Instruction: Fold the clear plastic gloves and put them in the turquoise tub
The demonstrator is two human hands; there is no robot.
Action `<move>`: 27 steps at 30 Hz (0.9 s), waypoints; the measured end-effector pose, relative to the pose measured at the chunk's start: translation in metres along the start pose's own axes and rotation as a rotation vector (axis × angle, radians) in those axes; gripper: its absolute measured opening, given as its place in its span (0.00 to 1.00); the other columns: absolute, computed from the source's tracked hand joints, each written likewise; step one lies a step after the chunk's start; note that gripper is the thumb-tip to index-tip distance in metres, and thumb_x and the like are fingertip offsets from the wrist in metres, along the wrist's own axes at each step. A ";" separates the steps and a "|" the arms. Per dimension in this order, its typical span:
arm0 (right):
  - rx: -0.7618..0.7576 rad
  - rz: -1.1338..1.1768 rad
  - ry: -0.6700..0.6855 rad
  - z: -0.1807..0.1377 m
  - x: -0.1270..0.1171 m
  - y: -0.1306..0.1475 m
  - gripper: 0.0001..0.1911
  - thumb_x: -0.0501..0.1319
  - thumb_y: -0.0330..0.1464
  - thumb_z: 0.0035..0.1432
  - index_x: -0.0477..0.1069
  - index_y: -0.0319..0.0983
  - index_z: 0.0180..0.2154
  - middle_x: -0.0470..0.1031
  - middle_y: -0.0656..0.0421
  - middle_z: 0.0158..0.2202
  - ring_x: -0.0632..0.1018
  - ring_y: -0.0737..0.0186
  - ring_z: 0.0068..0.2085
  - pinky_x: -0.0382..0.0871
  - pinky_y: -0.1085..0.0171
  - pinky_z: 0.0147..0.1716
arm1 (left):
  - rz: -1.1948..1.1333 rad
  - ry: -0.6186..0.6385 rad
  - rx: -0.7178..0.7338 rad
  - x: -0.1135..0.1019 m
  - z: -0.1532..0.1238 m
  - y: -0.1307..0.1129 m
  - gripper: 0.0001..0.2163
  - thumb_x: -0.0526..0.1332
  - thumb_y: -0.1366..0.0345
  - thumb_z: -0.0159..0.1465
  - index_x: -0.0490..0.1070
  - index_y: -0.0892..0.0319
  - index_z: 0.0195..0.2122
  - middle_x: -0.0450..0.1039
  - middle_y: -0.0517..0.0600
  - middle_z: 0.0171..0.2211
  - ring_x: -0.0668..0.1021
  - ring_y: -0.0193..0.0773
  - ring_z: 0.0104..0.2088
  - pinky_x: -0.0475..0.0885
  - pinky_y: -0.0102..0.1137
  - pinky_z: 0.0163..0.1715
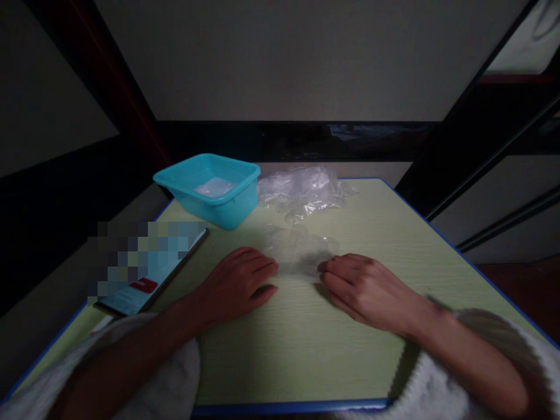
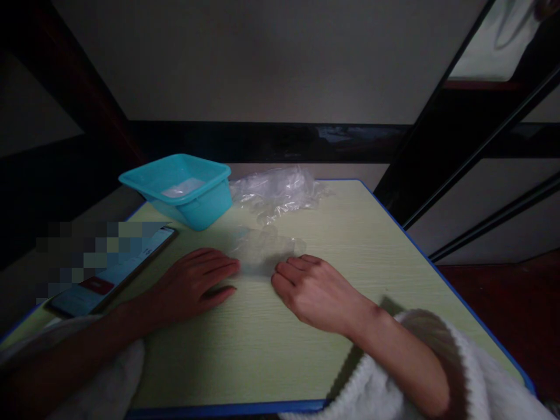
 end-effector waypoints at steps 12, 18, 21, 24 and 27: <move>0.165 0.236 -0.135 -0.007 -0.020 -0.024 0.13 0.46 0.28 0.64 0.68 0.34 0.33 0.73 0.53 0.29 0.74 0.62 0.29 0.68 0.63 0.30 | -0.044 -0.151 -0.046 -0.017 -0.001 0.016 0.10 0.53 0.71 0.64 0.73 0.62 0.31 0.78 0.51 0.30 0.78 0.37 0.31 0.74 0.33 0.34; 0.237 0.387 -0.230 -0.012 -0.033 -0.030 0.08 0.50 0.28 0.63 0.67 0.37 0.36 0.75 0.55 0.33 0.76 0.64 0.34 0.70 0.65 0.33 | -0.193 -0.233 -0.172 -0.043 -0.003 0.025 0.06 0.56 0.71 0.63 0.72 0.57 0.36 0.79 0.48 0.35 0.80 0.35 0.35 0.76 0.31 0.36; 0.257 0.449 -0.303 -0.015 -0.045 -0.029 0.06 0.52 0.27 0.62 0.67 0.39 0.36 0.76 0.57 0.34 0.77 0.64 0.34 0.71 0.66 0.32 | -0.229 -0.266 -0.159 -0.059 0.000 0.020 0.06 0.56 0.70 0.63 0.72 0.55 0.34 0.79 0.46 0.34 0.80 0.35 0.33 0.77 0.30 0.35; 0.299 0.498 -0.378 -0.019 -0.057 -0.027 0.05 0.54 0.27 0.61 0.67 0.42 0.35 0.76 0.59 0.32 0.78 0.64 0.33 0.71 0.66 0.30 | -0.237 -0.285 -0.168 -0.075 0.003 0.014 0.05 0.56 0.69 0.63 0.72 0.54 0.35 0.79 0.44 0.33 0.80 0.33 0.32 0.77 0.28 0.34; 0.319 0.576 -0.438 -0.023 -0.067 -0.025 0.04 0.57 0.28 0.60 0.67 0.43 0.35 0.76 0.61 0.30 0.77 0.66 0.31 0.71 0.68 0.27 | -0.219 -0.240 -0.181 -0.086 0.002 0.008 0.07 0.55 0.66 0.64 0.72 0.51 0.35 0.79 0.41 0.32 0.80 0.33 0.30 0.77 0.28 0.31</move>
Point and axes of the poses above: each hand's wrist, its own z-axis towards the middle knuckle, its own x-axis out of the palm, y = z × x, the point moved 5 cm from there along z, towards the middle knuckle
